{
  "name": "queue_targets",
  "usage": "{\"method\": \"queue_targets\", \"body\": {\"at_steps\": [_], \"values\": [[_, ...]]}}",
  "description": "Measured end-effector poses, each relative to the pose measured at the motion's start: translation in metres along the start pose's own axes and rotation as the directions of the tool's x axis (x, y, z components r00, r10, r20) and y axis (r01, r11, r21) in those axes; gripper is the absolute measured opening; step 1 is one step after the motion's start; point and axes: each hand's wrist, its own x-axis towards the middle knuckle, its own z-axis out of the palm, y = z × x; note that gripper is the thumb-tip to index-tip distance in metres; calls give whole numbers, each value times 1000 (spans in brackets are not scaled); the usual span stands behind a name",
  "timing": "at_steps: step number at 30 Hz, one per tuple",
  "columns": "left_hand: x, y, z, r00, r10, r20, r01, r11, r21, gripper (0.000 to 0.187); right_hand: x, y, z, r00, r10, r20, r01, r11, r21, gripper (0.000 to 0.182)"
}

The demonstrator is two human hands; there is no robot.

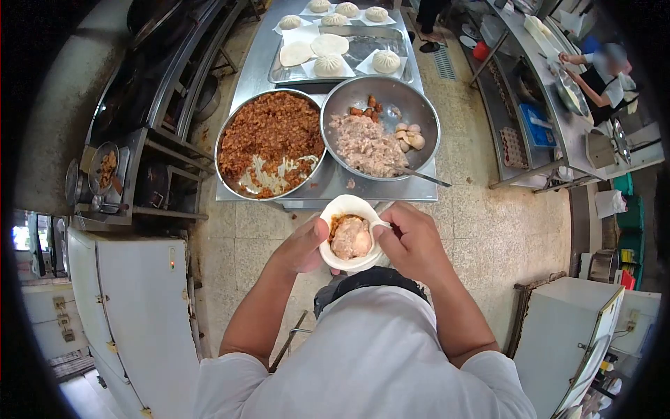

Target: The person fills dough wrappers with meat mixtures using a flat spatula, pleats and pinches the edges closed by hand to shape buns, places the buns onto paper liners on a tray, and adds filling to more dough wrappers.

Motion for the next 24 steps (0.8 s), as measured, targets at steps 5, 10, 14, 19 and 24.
{"method": "queue_targets", "body": {"at_steps": [5,10,14,19,24], "values": [[-2,3,7,992,57,-116,-47,995,92,109,-2,-16,0,996,83,-36,-81,996,48,16],[1,8,-3,997,-3,-73,20,974,227,108,13,-10,-1,998,58,22,-59,998,34,11],[2,3,-14,1000,-16,18,14,996,90,109,2,-2,13,999,35,-27,-36,998,-52,11],[16,-48,20,923,190,-335,-328,843,-426,109,2,-12,17,996,93,11,-92,995,-47,12],[11,-40,13,948,223,-229,-292,895,-338,109,14,-14,10,983,181,42,-184,977,111,12]]}}
